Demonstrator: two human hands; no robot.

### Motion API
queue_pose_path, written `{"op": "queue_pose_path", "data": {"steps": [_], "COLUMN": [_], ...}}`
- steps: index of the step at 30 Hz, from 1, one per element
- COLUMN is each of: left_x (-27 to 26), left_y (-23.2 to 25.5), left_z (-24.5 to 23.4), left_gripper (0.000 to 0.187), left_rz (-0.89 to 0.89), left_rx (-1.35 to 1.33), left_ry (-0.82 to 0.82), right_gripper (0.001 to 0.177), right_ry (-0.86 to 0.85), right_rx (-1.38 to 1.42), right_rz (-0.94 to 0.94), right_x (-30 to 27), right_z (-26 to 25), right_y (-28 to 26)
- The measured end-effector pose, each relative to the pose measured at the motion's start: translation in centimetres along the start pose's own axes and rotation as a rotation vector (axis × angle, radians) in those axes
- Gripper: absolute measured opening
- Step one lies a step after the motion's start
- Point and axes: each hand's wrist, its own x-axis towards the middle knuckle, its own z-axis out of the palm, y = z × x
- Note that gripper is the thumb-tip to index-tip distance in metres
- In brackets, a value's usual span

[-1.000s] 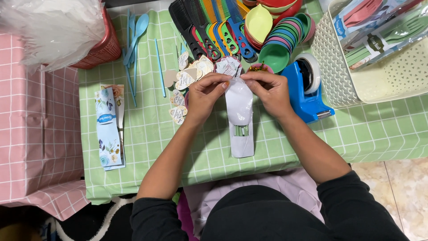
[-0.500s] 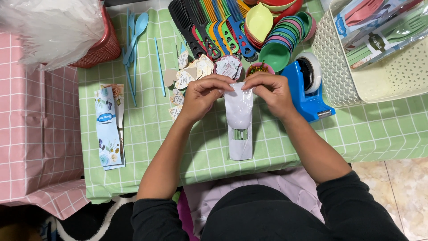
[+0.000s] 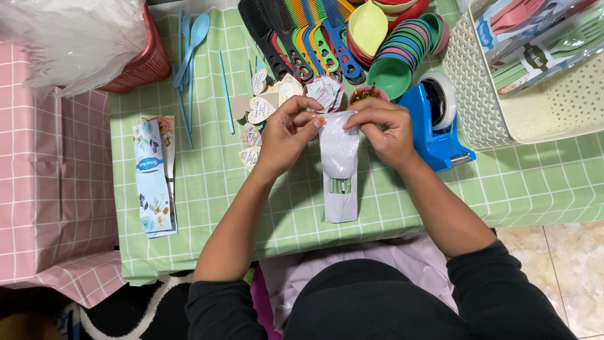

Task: Packaging small plastic items like spoons into decorative plastic sleeves at a workshop table.

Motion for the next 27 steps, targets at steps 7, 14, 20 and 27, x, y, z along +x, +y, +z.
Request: {"op": "queue_pose_path", "data": {"steps": [7, 14, 20, 27], "left_x": [-0.2, -0.3, -0.2, 0.2], "left_y": [1.9, 1.4, 1.2, 1.4], "left_z": [0.3, 1.5, 1.5, 1.8], "left_gripper": [0.028, 0.022, 0.028, 0.035], "left_rz": [0.027, 0.153, 0.101, 0.021], "left_rx": [0.015, 0.163, 0.139, 0.111], "left_ry": [-0.062, -0.165, -0.154, -0.04], "right_gripper": [0.027, 0.03, 0.033, 0.039], "right_ry": [0.003, 0.056, 0.032, -0.095], "right_rx": [0.002, -0.027, -0.018, -0.113], "right_rz": [-0.006, -0.005, -0.011, -0.074], "right_x": [0.1, 0.3, 0.4, 0.1], "right_z": [-0.2, -0.1, -0.3, -1.0], "right_y": [0.2, -0.4, -0.5, -0.7]}}
